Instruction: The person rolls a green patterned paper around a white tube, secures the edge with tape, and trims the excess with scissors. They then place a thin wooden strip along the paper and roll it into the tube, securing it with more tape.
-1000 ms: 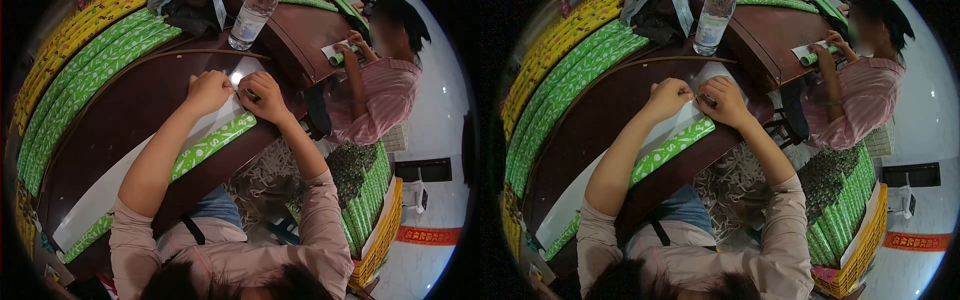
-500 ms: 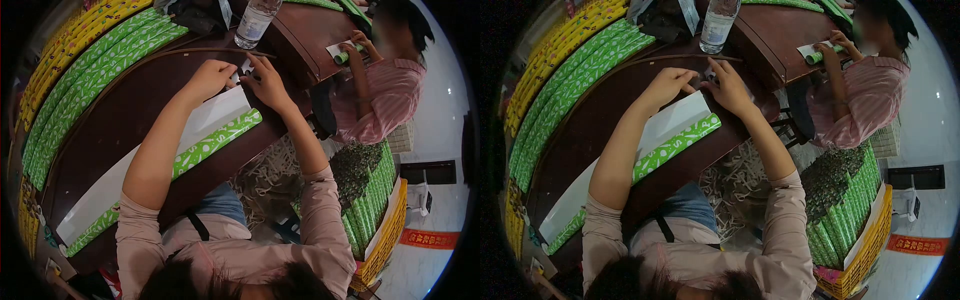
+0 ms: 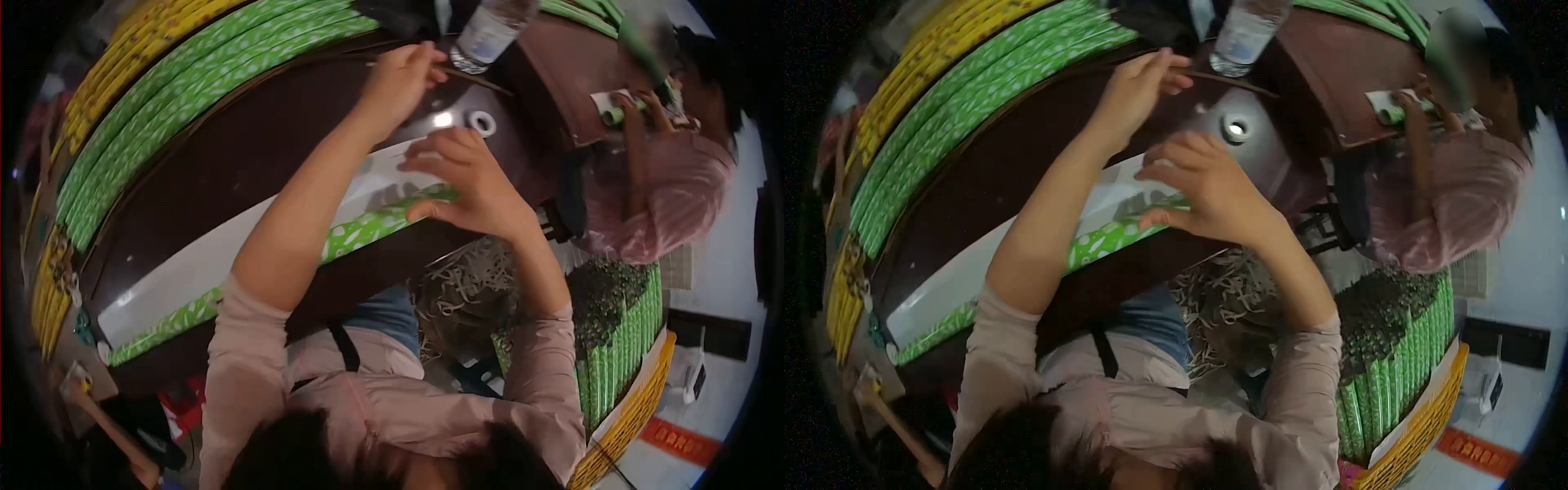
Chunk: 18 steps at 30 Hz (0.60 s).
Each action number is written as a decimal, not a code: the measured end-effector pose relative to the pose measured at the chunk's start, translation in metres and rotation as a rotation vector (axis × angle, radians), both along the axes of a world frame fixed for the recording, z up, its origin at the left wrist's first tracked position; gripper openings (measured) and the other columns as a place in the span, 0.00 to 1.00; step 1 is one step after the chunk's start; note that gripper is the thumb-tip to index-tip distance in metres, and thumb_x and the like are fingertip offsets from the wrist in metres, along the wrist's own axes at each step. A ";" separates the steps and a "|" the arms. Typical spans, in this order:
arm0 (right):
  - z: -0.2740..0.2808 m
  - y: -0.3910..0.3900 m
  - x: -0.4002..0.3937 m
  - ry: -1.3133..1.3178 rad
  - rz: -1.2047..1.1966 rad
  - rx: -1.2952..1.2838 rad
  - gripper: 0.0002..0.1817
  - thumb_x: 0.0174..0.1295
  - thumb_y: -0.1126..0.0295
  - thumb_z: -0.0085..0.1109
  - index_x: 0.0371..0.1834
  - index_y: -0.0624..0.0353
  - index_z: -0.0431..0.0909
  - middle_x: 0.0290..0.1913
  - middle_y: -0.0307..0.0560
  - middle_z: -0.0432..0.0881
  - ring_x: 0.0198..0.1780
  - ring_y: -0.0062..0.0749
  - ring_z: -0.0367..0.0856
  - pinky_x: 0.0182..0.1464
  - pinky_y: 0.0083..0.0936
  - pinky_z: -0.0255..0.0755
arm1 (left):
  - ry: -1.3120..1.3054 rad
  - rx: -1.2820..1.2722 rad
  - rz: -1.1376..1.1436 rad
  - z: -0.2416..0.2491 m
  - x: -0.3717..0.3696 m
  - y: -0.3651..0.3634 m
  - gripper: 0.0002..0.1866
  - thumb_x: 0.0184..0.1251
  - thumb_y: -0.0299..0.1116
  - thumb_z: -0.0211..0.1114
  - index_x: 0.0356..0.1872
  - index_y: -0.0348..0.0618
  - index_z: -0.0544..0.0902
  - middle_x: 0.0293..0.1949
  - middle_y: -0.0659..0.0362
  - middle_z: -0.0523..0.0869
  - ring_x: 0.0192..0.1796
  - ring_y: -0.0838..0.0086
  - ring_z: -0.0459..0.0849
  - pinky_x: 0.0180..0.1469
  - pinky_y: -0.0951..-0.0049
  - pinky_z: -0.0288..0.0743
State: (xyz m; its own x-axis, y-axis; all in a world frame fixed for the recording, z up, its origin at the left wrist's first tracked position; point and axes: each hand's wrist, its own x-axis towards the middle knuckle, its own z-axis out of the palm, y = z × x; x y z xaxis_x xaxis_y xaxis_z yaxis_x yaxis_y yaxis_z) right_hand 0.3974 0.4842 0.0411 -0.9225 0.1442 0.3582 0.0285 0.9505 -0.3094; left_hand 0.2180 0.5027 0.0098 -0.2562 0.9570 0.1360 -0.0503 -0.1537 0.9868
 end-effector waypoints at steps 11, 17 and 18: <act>-0.045 -0.041 -0.025 -0.129 0.208 0.230 0.23 0.49 0.59 0.64 0.49 0.56 0.78 0.42 0.40 0.77 0.41 0.33 0.74 0.45 0.30 0.69 | 1.346 0.171 -0.302 0.059 0.070 -0.196 0.20 0.57 0.33 0.60 0.49 0.34 0.81 0.46 0.51 0.83 0.49 0.57 0.79 0.49 0.62 0.75; -0.040 -0.048 -0.020 -0.016 0.137 0.395 0.23 0.46 0.59 0.68 0.47 0.52 0.77 0.39 0.35 0.74 0.40 0.29 0.73 0.42 0.26 0.68 | 1.380 -0.295 0.040 0.015 -0.032 -0.306 0.27 0.60 0.25 0.63 0.63 0.34 0.73 0.53 0.47 0.78 0.50 0.58 0.78 0.50 0.59 0.73; -0.041 -0.047 -0.020 -0.017 0.137 0.391 0.23 0.46 0.59 0.68 0.47 0.52 0.77 0.39 0.35 0.74 0.40 0.29 0.73 0.42 0.26 0.68 | 1.379 -0.297 0.037 0.014 -0.040 -0.320 0.27 0.60 0.25 0.63 0.63 0.34 0.73 0.53 0.47 0.78 0.50 0.58 0.78 0.50 0.59 0.73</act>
State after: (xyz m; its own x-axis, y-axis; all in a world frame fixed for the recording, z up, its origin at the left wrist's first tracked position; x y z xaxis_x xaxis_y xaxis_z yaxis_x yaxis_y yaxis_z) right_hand 0.3771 0.4369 0.0003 -0.9299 -0.1239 0.3462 -0.1040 0.9917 0.0755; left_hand 0.1778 0.1823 0.0237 -0.1100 0.9897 0.0913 0.9683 0.0860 0.2346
